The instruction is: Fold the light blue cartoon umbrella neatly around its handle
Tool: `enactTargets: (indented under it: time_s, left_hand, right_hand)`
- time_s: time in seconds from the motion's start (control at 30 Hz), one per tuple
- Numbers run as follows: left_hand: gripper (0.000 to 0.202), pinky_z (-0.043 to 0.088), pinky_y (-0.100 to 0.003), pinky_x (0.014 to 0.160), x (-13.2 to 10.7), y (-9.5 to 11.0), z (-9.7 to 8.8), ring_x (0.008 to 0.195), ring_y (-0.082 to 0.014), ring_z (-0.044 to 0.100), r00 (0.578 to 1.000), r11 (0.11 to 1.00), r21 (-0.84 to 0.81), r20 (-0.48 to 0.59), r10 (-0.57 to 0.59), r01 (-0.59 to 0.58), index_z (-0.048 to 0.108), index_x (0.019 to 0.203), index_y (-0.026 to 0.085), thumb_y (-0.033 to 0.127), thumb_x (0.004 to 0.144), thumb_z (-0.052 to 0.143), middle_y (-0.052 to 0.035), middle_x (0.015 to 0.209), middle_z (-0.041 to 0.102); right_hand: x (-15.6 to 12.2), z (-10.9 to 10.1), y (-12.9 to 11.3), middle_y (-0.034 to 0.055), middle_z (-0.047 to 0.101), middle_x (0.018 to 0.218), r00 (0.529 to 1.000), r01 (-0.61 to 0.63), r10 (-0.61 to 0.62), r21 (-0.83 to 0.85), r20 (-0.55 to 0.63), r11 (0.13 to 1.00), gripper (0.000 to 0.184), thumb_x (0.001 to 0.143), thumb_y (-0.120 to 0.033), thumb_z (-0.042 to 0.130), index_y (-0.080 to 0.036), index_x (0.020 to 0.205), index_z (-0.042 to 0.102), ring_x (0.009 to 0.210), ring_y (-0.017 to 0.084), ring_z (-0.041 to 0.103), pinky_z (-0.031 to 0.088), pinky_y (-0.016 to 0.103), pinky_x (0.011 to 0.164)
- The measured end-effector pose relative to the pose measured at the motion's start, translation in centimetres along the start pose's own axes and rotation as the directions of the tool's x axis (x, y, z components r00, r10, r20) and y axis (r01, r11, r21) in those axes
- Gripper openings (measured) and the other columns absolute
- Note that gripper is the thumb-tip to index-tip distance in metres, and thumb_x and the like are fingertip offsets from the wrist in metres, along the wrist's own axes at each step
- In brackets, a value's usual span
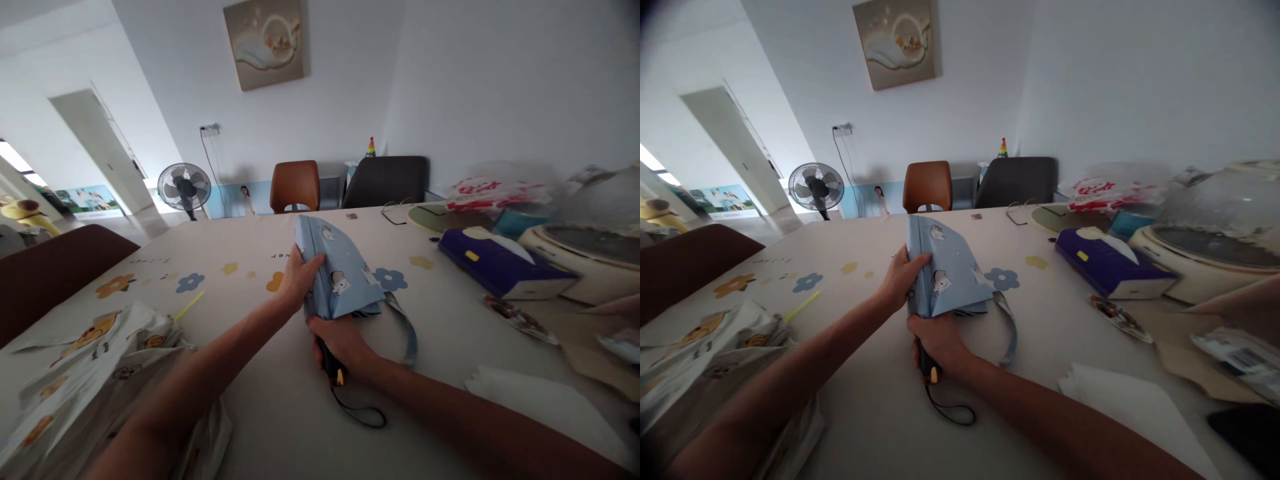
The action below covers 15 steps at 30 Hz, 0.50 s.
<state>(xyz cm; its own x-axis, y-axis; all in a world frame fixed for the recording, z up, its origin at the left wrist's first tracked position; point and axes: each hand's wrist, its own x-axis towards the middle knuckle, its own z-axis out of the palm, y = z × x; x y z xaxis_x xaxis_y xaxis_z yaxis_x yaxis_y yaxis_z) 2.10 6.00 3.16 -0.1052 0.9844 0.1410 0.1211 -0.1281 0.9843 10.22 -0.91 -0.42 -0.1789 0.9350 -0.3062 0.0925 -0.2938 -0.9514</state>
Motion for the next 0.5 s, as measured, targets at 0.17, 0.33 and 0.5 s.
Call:
enactTargets:
  time_s: [0.17, 0.33, 0.5]
  left_hand:
    - [0.034, 0.049, -0.029, 0.062, 0.5, 0.3, -0.5, 0.069, -0.0193, 0.061, 0.991, 0.961, -0.249, 0.071, -0.111, 0.125, 0.061, 0.084, 0.014, 0.043, 0.067, 0.065, -0.0088, 0.078, 0.065]
    - [0.038, 0.051, -0.033, 0.066, 1.0, 1.0, -0.9, 0.07, -0.0209, 0.063, 0.944, 0.827, -0.463, 0.226, -0.24, 0.32, 0.063, 0.086, 0.013, 0.043, 0.063, 0.07, -0.01, 0.077, 0.066]
    - [0.038, 0.051, -0.035, 0.073, 1.2, 1.4, -1.2, 0.08, -0.022, 0.062, 0.872, 0.72, -0.52, 0.417, -0.256, 0.46, 0.062, 0.091, 0.014, 0.043, 0.067, 0.066, -0.0088, 0.08, 0.066]
  right_hand:
    - [0.2, -0.6, 0.0, 0.0, 0.046, 0.029, 0.995, 0.01, -0.01, 0.002, 0.099, 1.0, 0.03, 0.066, -0.016, 0.046, -0.018, 0.036, 0.042, 0.026, 0.01, 0.043, 0.039, 0.019, 0.03]
    - [-0.1, -1.3, -0.8, -0.002, 0.044, 0.03, 0.969, 0.014, -0.032, 0.076, 0.246, 0.997, 0.028, 0.07, -0.02, 0.046, -0.018, 0.042, 0.041, 0.026, 0.009, 0.041, 0.038, 0.019, 0.031]
    - [-0.1, -2.7, -1.9, -0.0057, 0.041, 0.031, 0.89, -0.102, 0.005, 0.188, 0.457, 0.977, 0.024, 0.074, -0.025, 0.044, -0.019, 0.051, 0.039, 0.026, 0.007, 0.036, 0.038, 0.018, 0.032]
